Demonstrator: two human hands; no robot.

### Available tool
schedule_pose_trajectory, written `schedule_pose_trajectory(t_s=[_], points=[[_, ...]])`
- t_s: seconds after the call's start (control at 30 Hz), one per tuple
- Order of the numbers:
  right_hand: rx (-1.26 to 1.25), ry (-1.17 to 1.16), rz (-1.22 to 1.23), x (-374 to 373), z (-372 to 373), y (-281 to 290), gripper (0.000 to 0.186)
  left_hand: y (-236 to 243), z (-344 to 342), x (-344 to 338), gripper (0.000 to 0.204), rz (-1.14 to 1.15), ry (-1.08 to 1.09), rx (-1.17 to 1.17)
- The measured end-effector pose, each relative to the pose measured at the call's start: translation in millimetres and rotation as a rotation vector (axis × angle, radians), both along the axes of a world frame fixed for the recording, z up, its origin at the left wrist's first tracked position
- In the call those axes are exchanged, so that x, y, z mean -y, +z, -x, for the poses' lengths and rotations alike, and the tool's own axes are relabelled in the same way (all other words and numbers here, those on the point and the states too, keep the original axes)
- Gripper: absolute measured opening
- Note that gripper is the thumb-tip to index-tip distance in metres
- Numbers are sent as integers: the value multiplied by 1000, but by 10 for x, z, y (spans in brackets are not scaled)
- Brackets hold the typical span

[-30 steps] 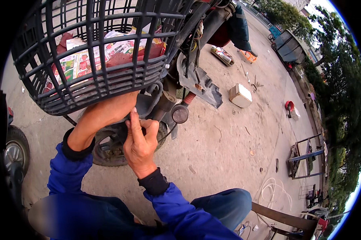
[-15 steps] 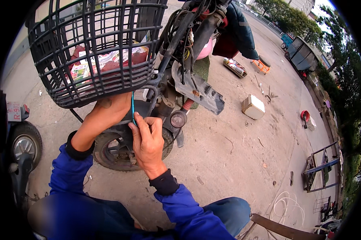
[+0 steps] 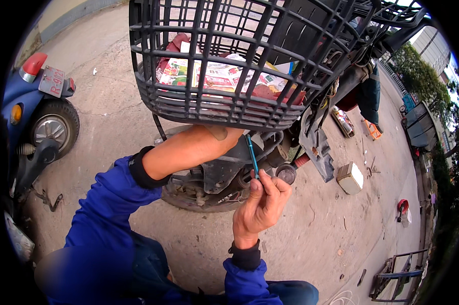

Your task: The person retrieves a screwdriver and a bolt from a tool cart and walks to a parked electric scooter. They use the screwdriver to tighten a bolt on the front fork of the scooter, securing the front basket assembly.

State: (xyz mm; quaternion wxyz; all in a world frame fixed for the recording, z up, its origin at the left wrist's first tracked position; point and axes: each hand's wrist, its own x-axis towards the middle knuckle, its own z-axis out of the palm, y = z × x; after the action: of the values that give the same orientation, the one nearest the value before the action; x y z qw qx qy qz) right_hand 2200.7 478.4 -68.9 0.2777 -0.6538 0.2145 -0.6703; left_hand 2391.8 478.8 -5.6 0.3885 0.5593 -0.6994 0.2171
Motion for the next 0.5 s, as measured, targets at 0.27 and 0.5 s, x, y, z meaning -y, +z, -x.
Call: schedule_pose_trajectory(t_s=[0.27,0.5], points=[[2,-42,24,53,170,237,22,-26,94,-66,44,96,18,-70],[1,-45,-4,62,202,304,26,118,-24,-186,35,-97,-132,-127]])
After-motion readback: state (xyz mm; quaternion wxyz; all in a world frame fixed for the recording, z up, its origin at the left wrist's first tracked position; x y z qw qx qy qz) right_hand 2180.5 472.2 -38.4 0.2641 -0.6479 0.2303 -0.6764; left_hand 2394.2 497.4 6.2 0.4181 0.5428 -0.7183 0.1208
